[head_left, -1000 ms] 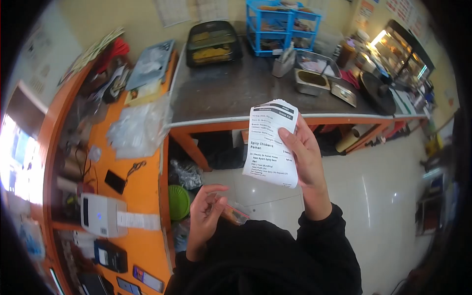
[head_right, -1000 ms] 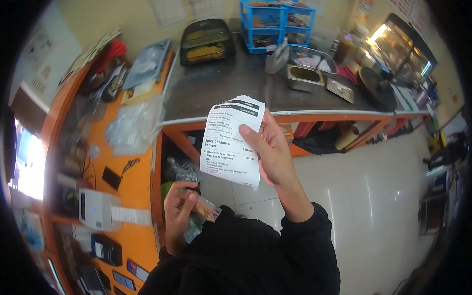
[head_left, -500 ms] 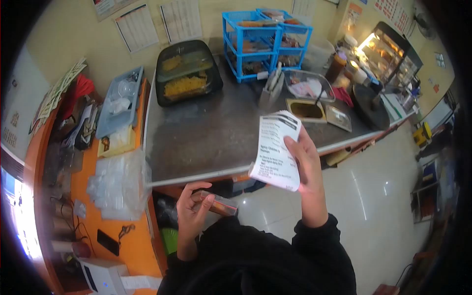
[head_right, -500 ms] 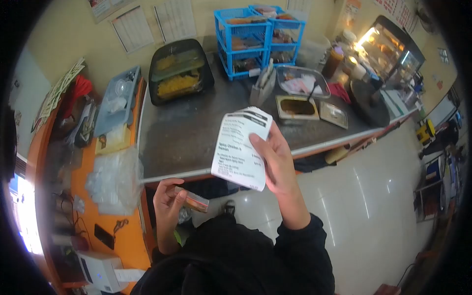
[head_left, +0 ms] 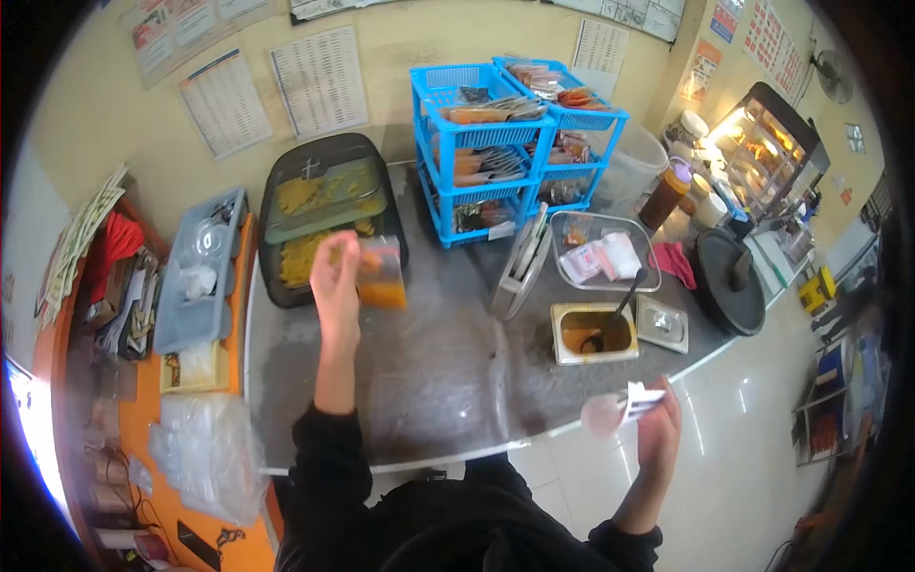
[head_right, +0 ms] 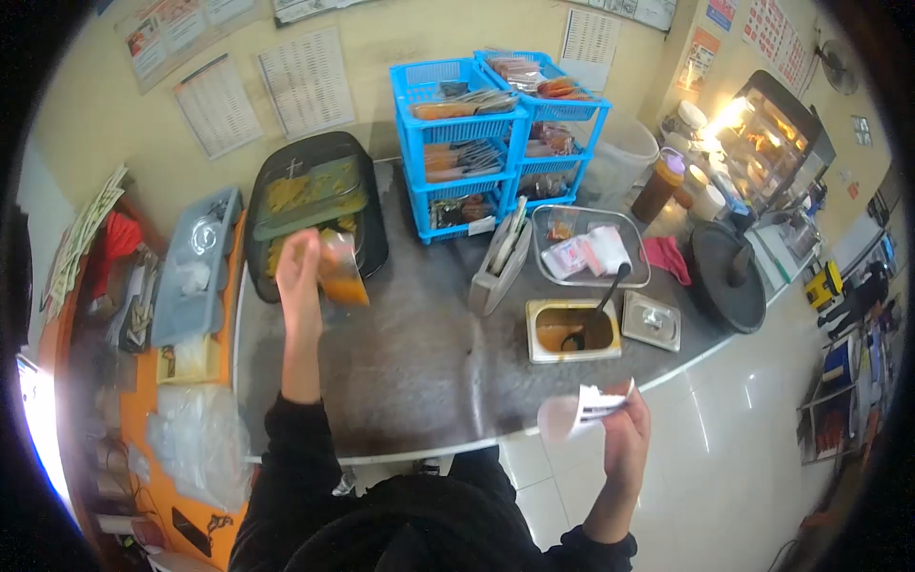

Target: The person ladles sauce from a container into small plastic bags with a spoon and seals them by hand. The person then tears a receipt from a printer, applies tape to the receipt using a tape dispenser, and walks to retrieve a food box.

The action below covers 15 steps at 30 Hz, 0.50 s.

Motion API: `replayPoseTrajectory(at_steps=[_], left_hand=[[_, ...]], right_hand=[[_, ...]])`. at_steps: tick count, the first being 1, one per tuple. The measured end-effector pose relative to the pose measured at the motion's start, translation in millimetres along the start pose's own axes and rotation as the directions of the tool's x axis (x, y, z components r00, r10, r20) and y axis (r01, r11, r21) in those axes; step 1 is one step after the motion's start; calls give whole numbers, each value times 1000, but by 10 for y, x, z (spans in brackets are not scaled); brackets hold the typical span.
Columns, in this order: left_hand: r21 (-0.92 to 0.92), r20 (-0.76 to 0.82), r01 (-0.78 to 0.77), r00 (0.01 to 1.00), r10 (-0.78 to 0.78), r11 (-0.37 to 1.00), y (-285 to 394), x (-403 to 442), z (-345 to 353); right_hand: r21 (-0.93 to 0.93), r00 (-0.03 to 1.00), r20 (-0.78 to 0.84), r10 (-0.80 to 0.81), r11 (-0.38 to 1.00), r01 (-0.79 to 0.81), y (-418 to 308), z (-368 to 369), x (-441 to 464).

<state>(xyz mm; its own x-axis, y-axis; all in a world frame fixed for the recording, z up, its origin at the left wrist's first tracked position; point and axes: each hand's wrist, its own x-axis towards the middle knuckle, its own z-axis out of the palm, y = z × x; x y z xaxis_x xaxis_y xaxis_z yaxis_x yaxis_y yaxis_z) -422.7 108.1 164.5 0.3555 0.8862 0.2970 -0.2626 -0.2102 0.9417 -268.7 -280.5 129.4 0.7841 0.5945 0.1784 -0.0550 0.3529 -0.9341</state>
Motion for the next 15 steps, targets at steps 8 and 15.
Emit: replayPoseTrajectory(at_steps=[8,15], left_hand=[[-370,-293,-34,953,-82,929,-965,2310,940],[-400,276,317,936,-217,860,-2354,3301,701]], right_hand=[[-189,972,-217,-91,981,49,-213,-1022,912],[-296,893,-436,-115,955,-22,-363,-1215,1647]])
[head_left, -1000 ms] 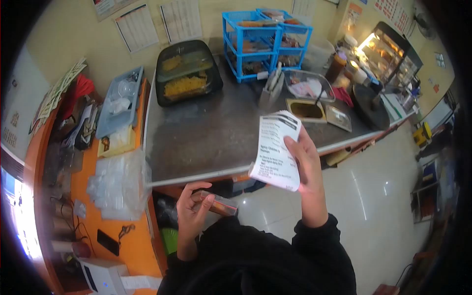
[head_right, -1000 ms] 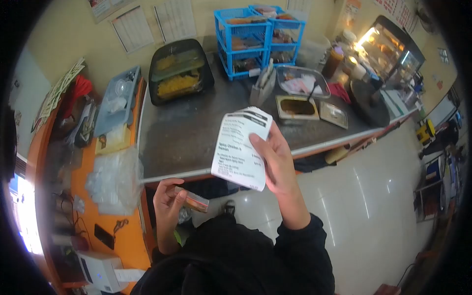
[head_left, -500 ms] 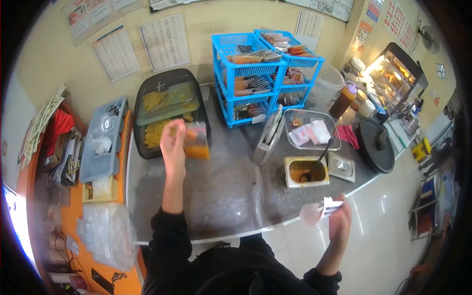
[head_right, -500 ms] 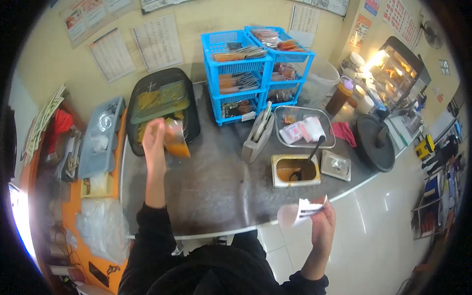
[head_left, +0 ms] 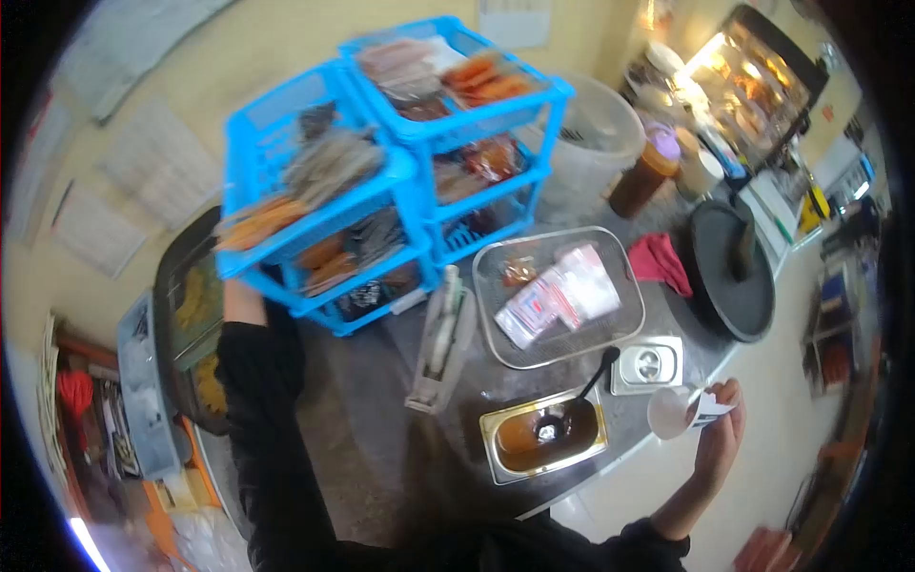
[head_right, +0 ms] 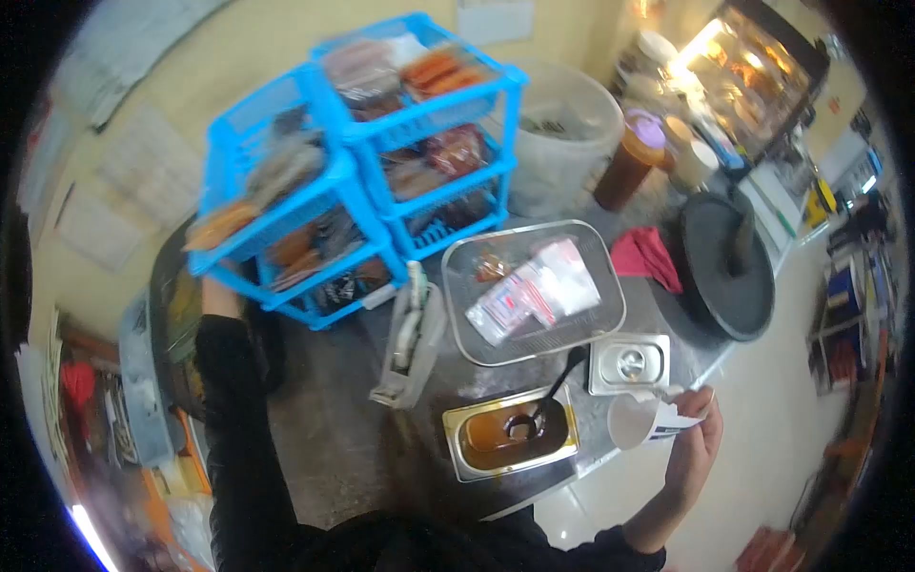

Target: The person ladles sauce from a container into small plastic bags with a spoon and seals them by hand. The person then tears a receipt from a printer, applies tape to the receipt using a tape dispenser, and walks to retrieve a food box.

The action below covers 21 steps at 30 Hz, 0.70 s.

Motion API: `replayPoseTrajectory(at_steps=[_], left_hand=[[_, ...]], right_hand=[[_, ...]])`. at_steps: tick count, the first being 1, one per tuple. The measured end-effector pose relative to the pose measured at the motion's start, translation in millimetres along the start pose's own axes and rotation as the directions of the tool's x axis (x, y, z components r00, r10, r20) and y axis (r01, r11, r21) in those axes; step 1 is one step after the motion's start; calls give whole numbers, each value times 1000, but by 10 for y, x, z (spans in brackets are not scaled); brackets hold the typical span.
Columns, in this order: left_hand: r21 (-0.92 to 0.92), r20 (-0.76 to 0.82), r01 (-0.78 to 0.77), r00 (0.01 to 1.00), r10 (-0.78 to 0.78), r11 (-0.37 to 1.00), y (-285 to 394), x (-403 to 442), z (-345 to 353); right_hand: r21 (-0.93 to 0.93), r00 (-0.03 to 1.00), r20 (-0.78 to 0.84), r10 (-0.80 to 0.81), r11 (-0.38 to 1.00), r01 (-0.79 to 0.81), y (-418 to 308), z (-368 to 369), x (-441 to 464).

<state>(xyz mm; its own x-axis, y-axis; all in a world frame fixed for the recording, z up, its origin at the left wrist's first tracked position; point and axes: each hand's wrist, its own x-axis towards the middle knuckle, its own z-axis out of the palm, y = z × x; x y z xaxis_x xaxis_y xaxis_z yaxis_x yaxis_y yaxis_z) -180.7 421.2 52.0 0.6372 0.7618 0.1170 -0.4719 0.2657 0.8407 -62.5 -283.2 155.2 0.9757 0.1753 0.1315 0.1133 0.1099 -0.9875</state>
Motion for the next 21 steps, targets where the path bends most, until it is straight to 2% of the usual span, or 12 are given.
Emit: replayPoseTrajectory(at_steps=[2,5,6,8,9,11,14,17,18,20,21], left_hand=[[50,-67,8,998,-5,999,-17,-230,-6],[116,-106,6,994,7,993,-20,-407,-36],[137,-113,5,994,10,991,-9,-438,-30],[169,-118,-3,993,24,986,3,-462,-11],[181,-122,-11,992,33,983,20,-458,3],[205,-117,-35,991,60,978,48,-457,59],[258,-91,-100,988,127,961,117,-408,198],[318,-24,-196,976,214,928,251,-473,456],[336,-1,-223,971,237,915,299,-582,562],[418,-82,-190,966,245,888,350,-1025,790],[466,-191,-99,959,209,879,359,-1288,916]], right_hand=[[-37,997,71,21,999,-19,19,-39,146],[88,995,60,80,992,-85,107,-123,304],[-56,986,-82,147,987,-152,228,-289,313],[-485,925,-371,-89,868,-111,644,-480,421],[-483,925,-377,-35,860,-165,843,-552,484],[-849,992,-114,-48,524,-72,947,-603,656],[-983,962,-107,252,116,-140,1067,-558,716],[-995,920,-34,390,74,-69,1152,-467,713],[-999,944,48,326,8,48,1298,-536,694],[-994,935,106,338,23,105,1468,-599,693],[-990,932,137,335,34,133,1511,-588,728]])
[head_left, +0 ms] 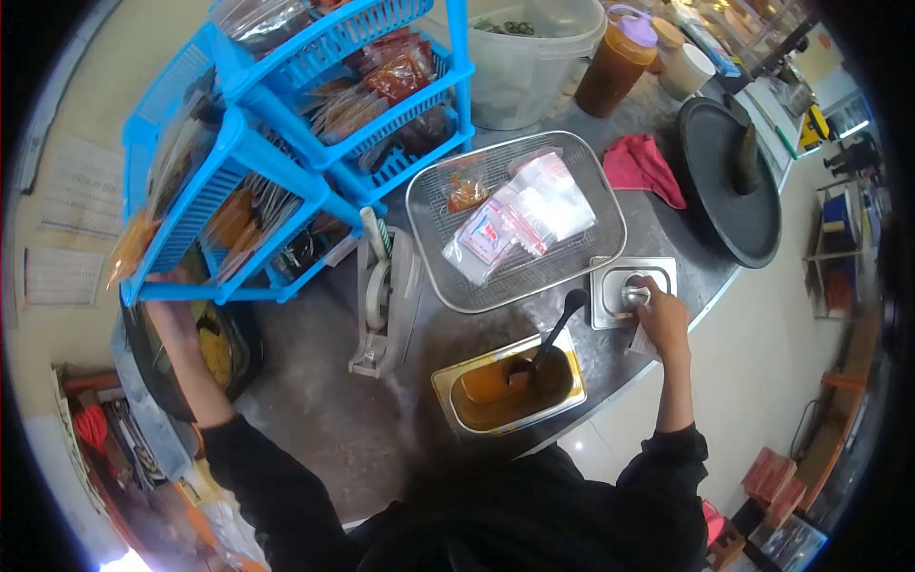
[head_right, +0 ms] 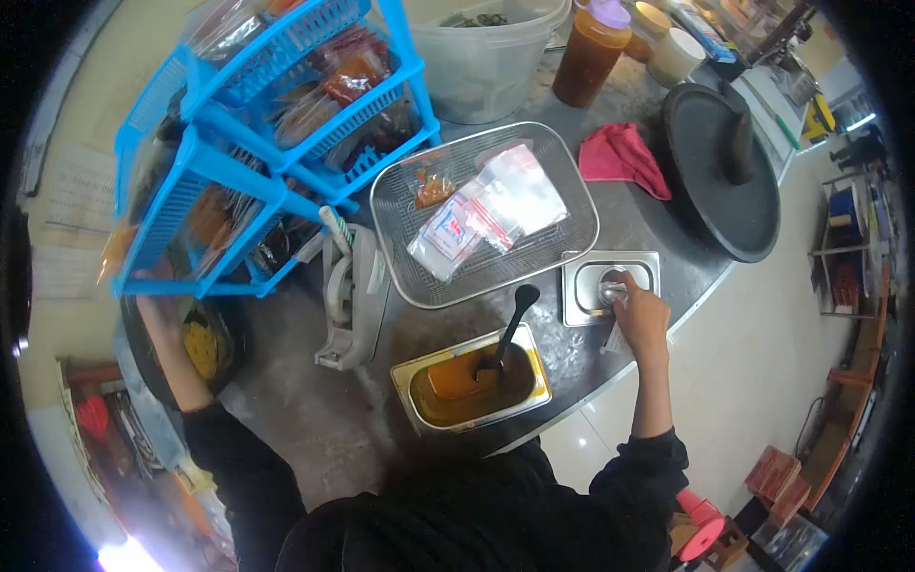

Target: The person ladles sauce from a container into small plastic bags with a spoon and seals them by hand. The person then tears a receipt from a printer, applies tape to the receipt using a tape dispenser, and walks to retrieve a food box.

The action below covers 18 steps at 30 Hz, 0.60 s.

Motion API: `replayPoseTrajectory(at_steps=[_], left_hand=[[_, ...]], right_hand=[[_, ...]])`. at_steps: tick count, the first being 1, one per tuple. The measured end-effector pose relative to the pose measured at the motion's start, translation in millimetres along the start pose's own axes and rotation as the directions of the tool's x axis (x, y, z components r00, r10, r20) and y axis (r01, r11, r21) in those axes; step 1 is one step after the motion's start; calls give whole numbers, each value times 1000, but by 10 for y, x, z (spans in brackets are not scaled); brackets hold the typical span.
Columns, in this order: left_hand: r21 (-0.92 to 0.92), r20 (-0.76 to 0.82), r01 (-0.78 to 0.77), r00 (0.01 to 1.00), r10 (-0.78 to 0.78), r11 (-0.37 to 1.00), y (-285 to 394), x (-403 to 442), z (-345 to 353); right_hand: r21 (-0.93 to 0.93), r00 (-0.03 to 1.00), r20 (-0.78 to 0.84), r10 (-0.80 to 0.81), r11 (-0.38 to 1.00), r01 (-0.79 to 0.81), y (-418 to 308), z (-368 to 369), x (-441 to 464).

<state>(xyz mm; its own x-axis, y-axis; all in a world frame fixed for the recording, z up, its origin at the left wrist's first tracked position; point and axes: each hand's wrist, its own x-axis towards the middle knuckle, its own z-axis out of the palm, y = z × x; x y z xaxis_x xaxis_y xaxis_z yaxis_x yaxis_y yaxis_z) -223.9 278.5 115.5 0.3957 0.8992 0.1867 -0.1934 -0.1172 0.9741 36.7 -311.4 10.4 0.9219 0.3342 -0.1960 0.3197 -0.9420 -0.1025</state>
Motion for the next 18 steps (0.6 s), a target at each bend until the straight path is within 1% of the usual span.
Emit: replayPoseTrajectory(at_steps=[1,3,4,5,7,8,9,11,13,14,15,16,18], left_hand=[[57,-81,87,993,-82,995,93,-274,35],[91,9,181,983,-183,979,59,-776,-207],[134,-1,183,983,-185,974,87,-1091,-191],[170,-13,183,983,-183,968,101,-1411,-129],[125,-73,243,969,-235,962,126,-1918,-142],[99,-66,265,964,-259,959,110,-2158,-140],[75,-56,288,957,-284,955,82,-2383,-118],[140,-13,412,910,-415,900,-5,-2774,14],[51,160,564,810,-564,824,-97,-3067,236],[41,258,606,761,-595,794,-184,-3201,299],[34,359,644,706,-611,764,-275,-3295,352],[41,416,643,685,-598,765,-328,-3353,417],[53,526,647,630,-572,761,-406,-3438,536]], right_hand=[[-27,999,39,9,1000,-8,-46,-16,45],[-20,998,-18,-58,998,58,-18,81,73],[-21,995,-54,-89,996,88,27,121,84],[24,992,-83,-98,995,100,104,140,43],[92,987,-158,-35,995,50,193,33,-95],[125,982,-189,-4,992,28,196,-56,-189],[183,973,-232,-19,981,63,156,-192,-331],[296,948,-316,-30,947,129,-16,-561,-681],[338,971,-230,-70,929,147,-327,-957,-988],[355,978,-188,-91,922,154,-509,-1070,-1134],[334,969,-168,-179,915,227,-698,-1113,-1251],[310,953,-146,-266,902,299,-888,-1158,-1358],[241,905,-6,-425,878,414,-1214,-1029,-1445]])
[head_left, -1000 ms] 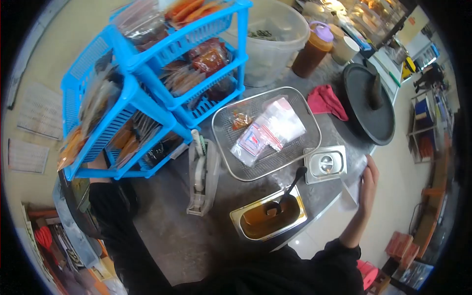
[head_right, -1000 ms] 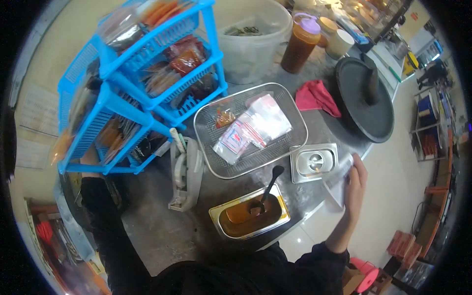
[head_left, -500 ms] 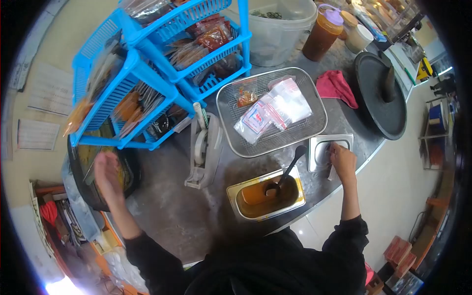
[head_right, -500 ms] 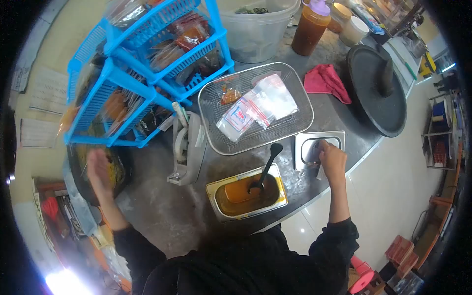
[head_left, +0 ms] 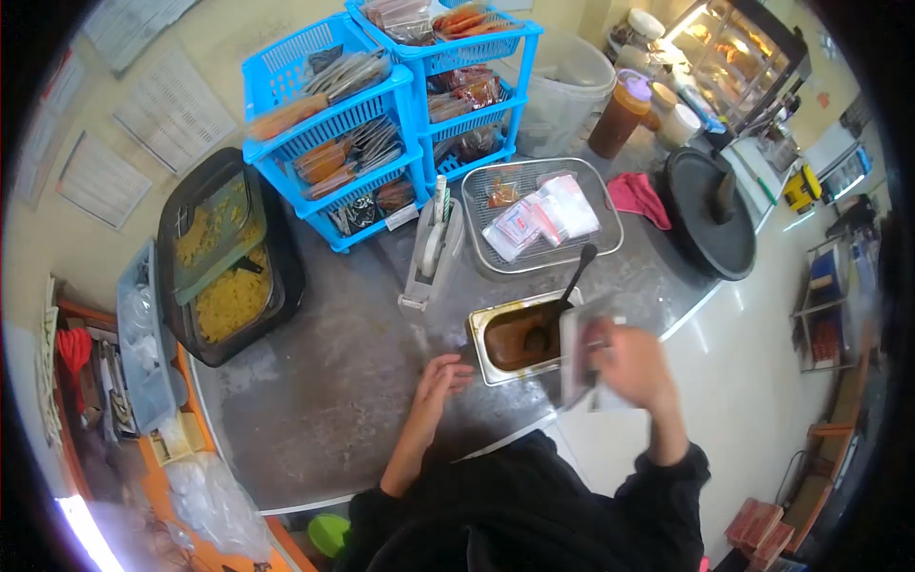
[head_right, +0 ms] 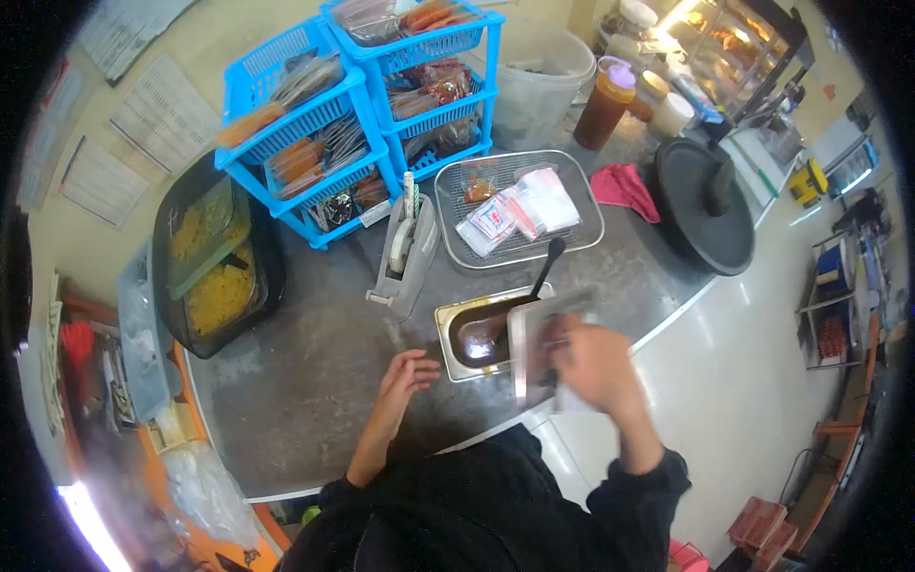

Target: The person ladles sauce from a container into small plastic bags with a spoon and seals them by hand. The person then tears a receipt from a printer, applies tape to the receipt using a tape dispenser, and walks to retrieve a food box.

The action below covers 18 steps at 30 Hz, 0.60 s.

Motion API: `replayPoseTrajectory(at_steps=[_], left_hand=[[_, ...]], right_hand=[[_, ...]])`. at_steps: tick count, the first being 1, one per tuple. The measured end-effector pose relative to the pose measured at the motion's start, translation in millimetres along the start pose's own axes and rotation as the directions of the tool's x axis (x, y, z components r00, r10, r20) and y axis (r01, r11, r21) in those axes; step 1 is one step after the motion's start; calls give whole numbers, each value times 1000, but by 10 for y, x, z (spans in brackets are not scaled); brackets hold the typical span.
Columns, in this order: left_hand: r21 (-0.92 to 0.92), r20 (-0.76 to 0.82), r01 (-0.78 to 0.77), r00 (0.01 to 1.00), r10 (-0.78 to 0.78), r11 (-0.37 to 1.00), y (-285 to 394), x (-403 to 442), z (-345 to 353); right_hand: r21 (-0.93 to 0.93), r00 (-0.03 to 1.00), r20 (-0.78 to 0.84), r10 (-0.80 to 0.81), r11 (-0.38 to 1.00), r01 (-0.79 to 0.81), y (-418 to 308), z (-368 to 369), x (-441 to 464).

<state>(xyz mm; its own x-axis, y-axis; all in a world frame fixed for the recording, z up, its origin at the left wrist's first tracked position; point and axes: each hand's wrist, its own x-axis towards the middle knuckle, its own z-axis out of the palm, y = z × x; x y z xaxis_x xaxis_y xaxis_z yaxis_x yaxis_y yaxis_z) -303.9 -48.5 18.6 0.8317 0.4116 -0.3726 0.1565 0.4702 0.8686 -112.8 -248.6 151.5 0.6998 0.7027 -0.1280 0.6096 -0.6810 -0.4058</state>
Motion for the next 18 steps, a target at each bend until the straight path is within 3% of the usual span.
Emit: replayPoseTrajectory(at_steps=[2,4,7,10,11,14,17,18], left_hand=[[79,57,-13,998,8,997,-75,61,43],[129,88,-44,996,33,991,-106,129,88],[80,55,-86,995,82,993,-115,152,194],[226,64,-236,972,228,945,-231,234,233],[309,18,-289,954,298,906,-304,275,238],[187,-12,-165,985,170,968,-274,276,305],[239,-16,-172,983,181,956,-303,332,355],[234,-14,-173,983,181,957,-258,344,432]], right_hand=[[-55,997,70,-35,998,39,-188,357,110],[-83,987,9,-162,983,162,-215,676,203],[-215,992,91,-83,971,101,-236,864,359],[-38,990,91,-105,993,108,-267,561,262],[18,1000,-6,-18,1000,18,-246,367,217],[89,969,-124,215,975,-205,310,106,209],[235,971,129,201,945,-227,1036,379,267],[462,963,270,21,874,-149,1197,480,337]])
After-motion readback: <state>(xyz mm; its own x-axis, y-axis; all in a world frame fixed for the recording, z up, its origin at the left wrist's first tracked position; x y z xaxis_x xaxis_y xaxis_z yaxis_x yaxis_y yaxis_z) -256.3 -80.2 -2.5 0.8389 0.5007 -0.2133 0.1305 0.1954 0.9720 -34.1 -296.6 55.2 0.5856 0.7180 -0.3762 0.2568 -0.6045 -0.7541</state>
